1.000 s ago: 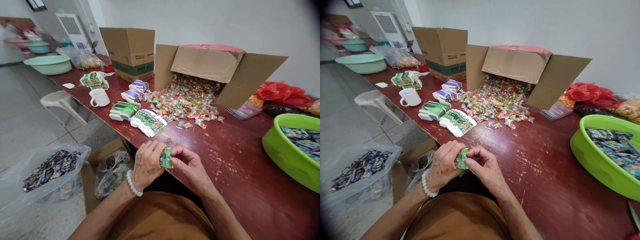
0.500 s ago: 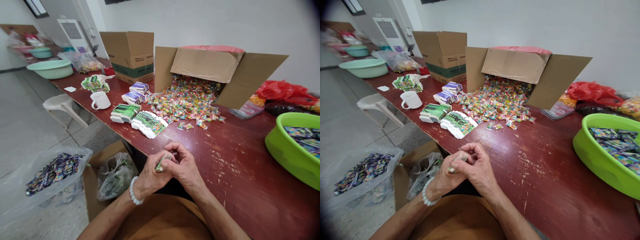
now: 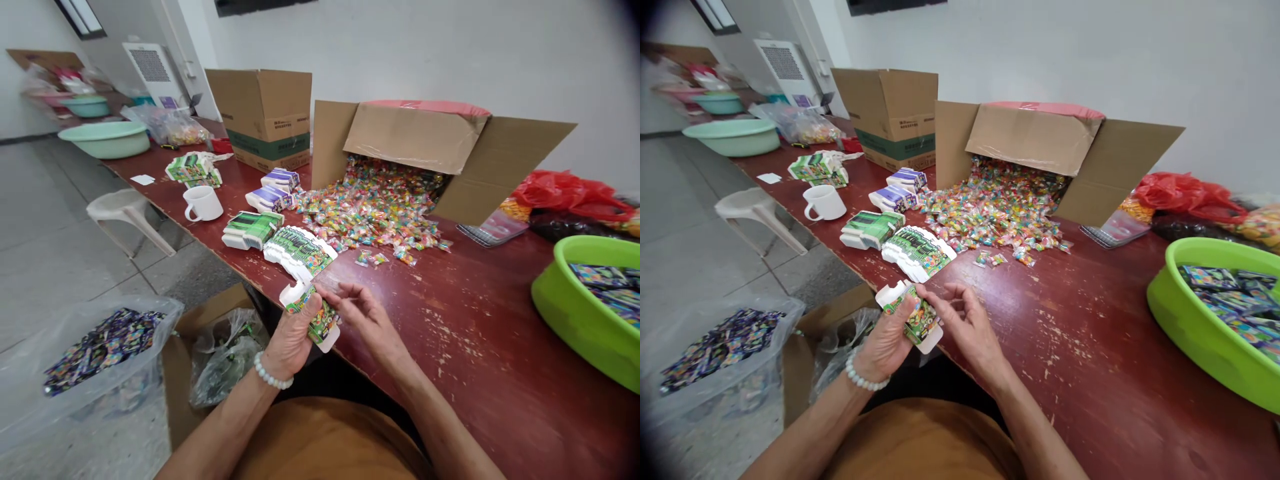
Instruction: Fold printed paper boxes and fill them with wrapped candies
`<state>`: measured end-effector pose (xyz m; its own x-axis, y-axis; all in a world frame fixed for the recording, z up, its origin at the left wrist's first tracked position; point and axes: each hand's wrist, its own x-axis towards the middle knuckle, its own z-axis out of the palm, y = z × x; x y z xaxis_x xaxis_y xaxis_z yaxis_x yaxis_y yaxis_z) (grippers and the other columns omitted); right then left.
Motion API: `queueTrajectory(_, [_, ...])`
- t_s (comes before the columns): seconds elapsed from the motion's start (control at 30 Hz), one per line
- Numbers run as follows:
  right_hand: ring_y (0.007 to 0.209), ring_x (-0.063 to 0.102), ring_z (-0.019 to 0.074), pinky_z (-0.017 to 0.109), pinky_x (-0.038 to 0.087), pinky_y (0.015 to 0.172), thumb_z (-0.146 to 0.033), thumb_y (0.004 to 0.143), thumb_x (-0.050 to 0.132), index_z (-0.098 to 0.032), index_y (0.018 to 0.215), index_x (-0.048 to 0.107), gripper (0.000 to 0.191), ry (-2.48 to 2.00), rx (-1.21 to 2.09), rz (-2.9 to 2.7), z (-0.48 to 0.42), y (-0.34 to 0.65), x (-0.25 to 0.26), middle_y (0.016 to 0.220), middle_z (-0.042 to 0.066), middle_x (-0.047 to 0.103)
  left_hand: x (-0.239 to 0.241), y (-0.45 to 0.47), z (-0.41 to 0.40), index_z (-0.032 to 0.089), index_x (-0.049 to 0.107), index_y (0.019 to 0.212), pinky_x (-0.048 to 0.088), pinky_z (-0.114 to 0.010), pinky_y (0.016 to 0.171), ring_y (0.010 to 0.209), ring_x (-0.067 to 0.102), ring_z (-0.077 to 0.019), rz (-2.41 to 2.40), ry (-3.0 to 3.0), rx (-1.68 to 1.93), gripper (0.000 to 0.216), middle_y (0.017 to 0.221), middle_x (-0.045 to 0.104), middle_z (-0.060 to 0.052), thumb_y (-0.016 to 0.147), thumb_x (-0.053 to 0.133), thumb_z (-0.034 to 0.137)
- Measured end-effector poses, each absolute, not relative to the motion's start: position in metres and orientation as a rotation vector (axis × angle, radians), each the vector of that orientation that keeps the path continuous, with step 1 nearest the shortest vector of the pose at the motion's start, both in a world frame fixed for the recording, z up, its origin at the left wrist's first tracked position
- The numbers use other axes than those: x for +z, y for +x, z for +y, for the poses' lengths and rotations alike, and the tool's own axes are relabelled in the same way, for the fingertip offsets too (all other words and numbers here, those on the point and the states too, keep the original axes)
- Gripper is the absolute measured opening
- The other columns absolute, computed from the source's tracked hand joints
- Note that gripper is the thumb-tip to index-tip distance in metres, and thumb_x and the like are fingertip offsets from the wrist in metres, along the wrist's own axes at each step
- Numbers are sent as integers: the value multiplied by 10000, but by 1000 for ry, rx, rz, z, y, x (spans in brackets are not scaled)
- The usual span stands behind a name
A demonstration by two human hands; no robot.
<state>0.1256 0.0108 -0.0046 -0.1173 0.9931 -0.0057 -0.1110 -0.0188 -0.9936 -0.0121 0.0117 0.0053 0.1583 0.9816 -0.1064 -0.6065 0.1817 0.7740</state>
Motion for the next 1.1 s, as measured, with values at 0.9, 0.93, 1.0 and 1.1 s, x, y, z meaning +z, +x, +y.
queueTrajectory(0.9, [835,610,152,262,506,694,-283,755,767,-267,1235,501,548,-995,1272,-1498,47,139,0,1006,22,628,-5,-55,48,113,681,942,513,-274,627,679,692,-200,519,977,343,320,865,698,-109,749,726,365])
queueTrajectory(0.93, [865,609,155,269,515,721,-283,742,780,-279,1259,474,601,-990,1270,-1420,46,136,-3,1037,25,616,-9,-53,44,113,678,931,517,-273,643,704,696,-206,494,911,389,311,861,689,-104,724,748,333])
queueTrajectory(1.0, [861,613,158,273,528,716,-299,764,761,-296,1299,433,627,-985,1345,-1341,40,130,-7,1026,21,613,-16,-48,37,115,673,916,530,-290,680,742,695,-218,427,791,439,318,845,670,-86,668,781,284])
queueTrajectory(1.1, [863,623,170,276,538,659,-314,814,709,-334,1396,326,697,-944,1514,-1400,29,122,-5,1129,38,609,-23,-43,30,125,657,868,552,-335,686,678,682,-207,350,677,456,313,750,660,-55,631,793,277])
